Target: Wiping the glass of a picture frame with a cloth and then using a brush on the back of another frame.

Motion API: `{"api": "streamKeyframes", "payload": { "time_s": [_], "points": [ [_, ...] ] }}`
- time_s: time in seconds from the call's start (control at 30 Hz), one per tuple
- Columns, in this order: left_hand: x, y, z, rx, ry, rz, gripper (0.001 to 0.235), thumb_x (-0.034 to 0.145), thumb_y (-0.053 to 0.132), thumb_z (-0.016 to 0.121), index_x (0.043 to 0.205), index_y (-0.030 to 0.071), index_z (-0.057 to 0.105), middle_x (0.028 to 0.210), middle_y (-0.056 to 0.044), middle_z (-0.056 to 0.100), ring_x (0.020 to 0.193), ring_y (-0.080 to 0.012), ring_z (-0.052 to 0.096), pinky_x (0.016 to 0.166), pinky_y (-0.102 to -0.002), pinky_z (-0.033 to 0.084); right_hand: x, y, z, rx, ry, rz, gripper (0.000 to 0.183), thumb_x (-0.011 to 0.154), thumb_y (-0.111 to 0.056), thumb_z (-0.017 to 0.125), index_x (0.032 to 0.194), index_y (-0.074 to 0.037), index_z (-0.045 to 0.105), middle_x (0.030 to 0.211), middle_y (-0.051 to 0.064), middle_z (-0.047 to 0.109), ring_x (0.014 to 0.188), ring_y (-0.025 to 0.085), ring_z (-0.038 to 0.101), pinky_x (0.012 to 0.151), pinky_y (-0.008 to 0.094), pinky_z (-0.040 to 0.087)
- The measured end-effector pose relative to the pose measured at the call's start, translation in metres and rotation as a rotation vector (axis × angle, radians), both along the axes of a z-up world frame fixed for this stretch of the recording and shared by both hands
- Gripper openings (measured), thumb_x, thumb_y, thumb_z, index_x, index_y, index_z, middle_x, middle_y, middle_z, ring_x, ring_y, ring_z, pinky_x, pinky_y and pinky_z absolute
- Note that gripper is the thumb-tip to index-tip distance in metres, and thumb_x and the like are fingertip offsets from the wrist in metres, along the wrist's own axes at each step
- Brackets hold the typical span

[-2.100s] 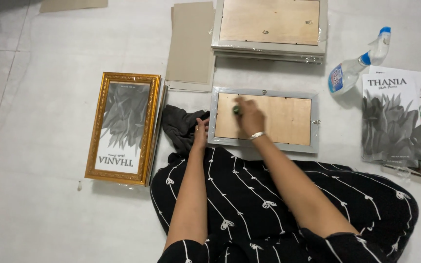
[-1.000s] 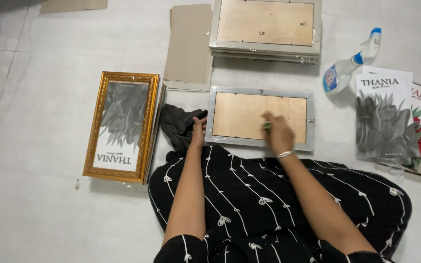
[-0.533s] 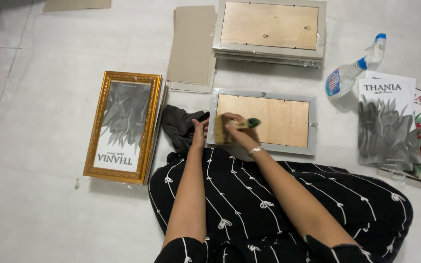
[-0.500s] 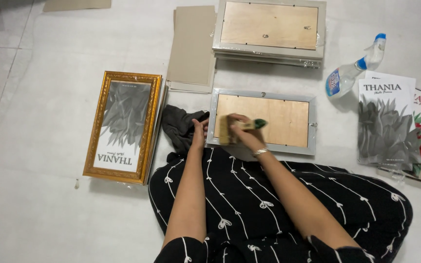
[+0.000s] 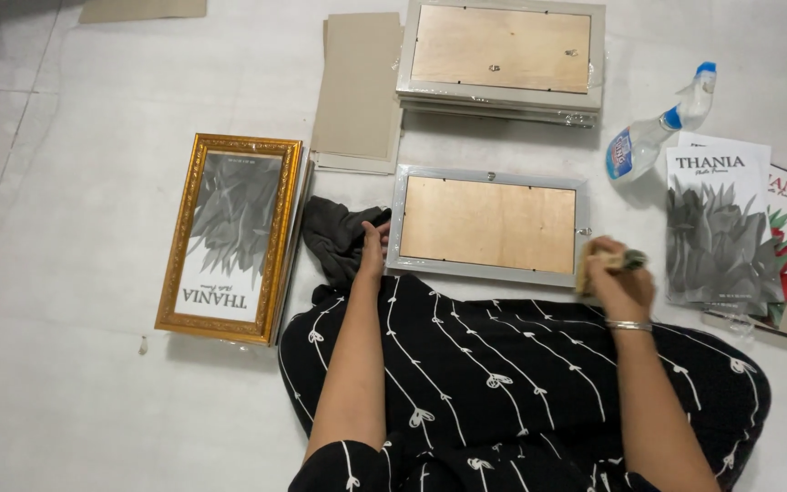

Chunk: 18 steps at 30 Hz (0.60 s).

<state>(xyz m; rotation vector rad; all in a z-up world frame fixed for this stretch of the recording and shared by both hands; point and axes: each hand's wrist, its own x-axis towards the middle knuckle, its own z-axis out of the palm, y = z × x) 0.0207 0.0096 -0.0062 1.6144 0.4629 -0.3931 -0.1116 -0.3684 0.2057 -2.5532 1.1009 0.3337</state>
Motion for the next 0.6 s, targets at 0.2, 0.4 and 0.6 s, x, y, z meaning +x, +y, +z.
{"api": "streamKeyframes", "payload": {
  "time_s": [0.2, 0.4, 0.6],
  "points": [
    [0.012, 0.006, -0.054, -0.009, -0.018, 0.02, 0.096, 0.094, 0.09, 0.009, 0.127, 0.027, 0.074, 0.104, -0.008, 0.071, 0.085, -0.0277, 0.068, 0.074, -0.037, 0.055, 0.004, 0.078, -0.081, 0.137, -0.368, 0.508, 0.041, 0.092, -0.022, 0.063, 0.131, -0.034, 0.061, 0.115, 0.003, 0.06, 0.111, 0.037, 0.067, 0.093, 0.047, 0.056],
    [0.01, 0.005, -0.038, -0.035, 0.004, 0.023, 0.098, 0.096, 0.086, 0.007, 0.13, 0.022, 0.072, 0.106, -0.011, 0.069, 0.086, -0.0282, 0.066, 0.074, -0.037, 0.053, 0.04, 0.188, -0.088, 0.274, -0.516, 0.73, 0.036, 0.091, -0.033, 0.067, 0.128, -0.035, 0.065, 0.112, 0.001, 0.062, 0.106, 0.03, 0.07, 0.088, 0.042, 0.059],
    [0.008, 0.002, -0.028, -0.054, 0.031, 0.014, 0.101, 0.093, 0.09, 0.004, 0.131, 0.025, 0.072, 0.101, -0.002, 0.068, 0.083, -0.0191, 0.063, 0.069, -0.031, 0.05, 0.07, 0.212, -0.088, 0.686, -0.626, 0.607, 0.037, 0.094, -0.033, 0.072, 0.13, -0.032, 0.066, 0.115, 0.01, 0.069, 0.112, 0.034, 0.067, 0.093, 0.044, 0.057]
  ]
}}
